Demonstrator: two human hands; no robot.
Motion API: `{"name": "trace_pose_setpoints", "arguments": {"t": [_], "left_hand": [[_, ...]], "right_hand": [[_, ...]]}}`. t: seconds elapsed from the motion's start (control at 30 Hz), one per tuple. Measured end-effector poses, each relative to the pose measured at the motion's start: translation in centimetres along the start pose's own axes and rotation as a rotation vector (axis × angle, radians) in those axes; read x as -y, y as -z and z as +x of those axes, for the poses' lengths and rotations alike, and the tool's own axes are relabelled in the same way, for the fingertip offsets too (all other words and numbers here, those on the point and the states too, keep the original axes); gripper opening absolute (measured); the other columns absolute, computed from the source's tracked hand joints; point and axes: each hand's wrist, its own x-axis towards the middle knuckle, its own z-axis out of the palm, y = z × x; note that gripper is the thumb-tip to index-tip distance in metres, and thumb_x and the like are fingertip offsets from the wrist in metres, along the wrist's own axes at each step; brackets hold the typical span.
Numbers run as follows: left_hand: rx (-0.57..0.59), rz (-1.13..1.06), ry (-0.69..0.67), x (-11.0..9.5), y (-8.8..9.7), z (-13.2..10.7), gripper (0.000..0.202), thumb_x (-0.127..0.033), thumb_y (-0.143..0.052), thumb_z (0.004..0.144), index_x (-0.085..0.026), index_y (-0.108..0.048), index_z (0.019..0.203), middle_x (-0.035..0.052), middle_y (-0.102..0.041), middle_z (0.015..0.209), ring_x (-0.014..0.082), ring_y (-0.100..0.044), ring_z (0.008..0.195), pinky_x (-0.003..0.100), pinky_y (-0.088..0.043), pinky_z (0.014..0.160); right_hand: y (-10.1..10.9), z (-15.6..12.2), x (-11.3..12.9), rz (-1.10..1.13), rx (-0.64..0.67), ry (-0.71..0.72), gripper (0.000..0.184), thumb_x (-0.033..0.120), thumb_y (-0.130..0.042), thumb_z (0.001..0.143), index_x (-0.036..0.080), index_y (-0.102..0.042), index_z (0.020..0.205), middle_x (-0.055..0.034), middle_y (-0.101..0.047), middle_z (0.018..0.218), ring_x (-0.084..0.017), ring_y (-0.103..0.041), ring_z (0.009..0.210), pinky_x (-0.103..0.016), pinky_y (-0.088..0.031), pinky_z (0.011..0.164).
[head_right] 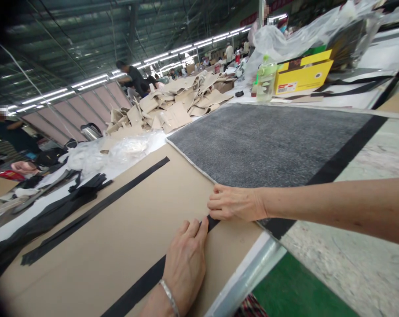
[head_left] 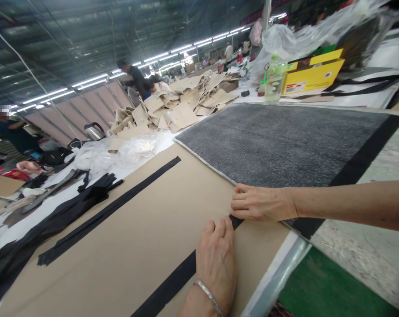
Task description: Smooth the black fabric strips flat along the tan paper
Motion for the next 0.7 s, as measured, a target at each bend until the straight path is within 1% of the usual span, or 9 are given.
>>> {"name": "trace_pose_setpoints", "arguments": {"t": [0.17,0.3,0.5,0.7], "left_hand": [[0.021,0.013,0.039,-0.2,0.0,0.2,0.054,0.002,-0.045,0.079,-0.010,-0.050,0.131,0.0086,-0.061,0.100,0.0229,-0.053,0.087,0.036,-0.049,0.077],[0.033,0.011,0.050,-0.4,0.1,0.3,0.057,0.004,-0.045,0.079,-0.011,-0.049,0.133,0.0082,-0.061,0.101,0.0240,-0.054,0.089,0.037,-0.048,0.078],[0.068,0.002,0.068,-0.5,-0.1,0.8,0.053,-0.002,-0.046,0.083,-0.011,-0.048,0.135,0.0088,-0.060,0.099,0.0247,-0.055,0.088,0.038,-0.048,0.077],[0.031,0.041,0.080,-0.9,-0.2,1.1,0.053,-0.003,-0.046,0.085,-0.015,-0.046,0.137,0.0082,-0.060,0.100,0.0249,-0.055,0.090,0.038,-0.047,0.075]], "right_hand": [[0.3,0.1,-0.1,0.037,-0.007,-0.061,0.017,0.008,-0.047,0.093,0.017,-0.055,0.082,-0.0022,-0.056,0.079,-0.018,-0.046,0.078,-0.037,-0.028,0.083],[0.5,0.3,-0.4,0.046,-0.010,-0.054,0.016,0.008,-0.049,0.092,0.017,-0.053,0.080,-0.0017,-0.055,0.078,-0.018,-0.045,0.078,-0.037,-0.028,0.083],[0.6,-0.2,-0.3,0.011,-0.002,-0.054,0.018,0.009,-0.047,0.095,0.016,-0.053,0.080,-0.0015,-0.054,0.077,-0.018,-0.045,0.076,-0.037,-0.028,0.082],[0.7,-1.1,-0.1,-0.012,0.030,-0.078,0.020,0.009,-0.042,0.096,0.015,-0.056,0.083,-0.0027,-0.055,0.079,-0.019,-0.046,0.079,-0.040,-0.028,0.089]]}}
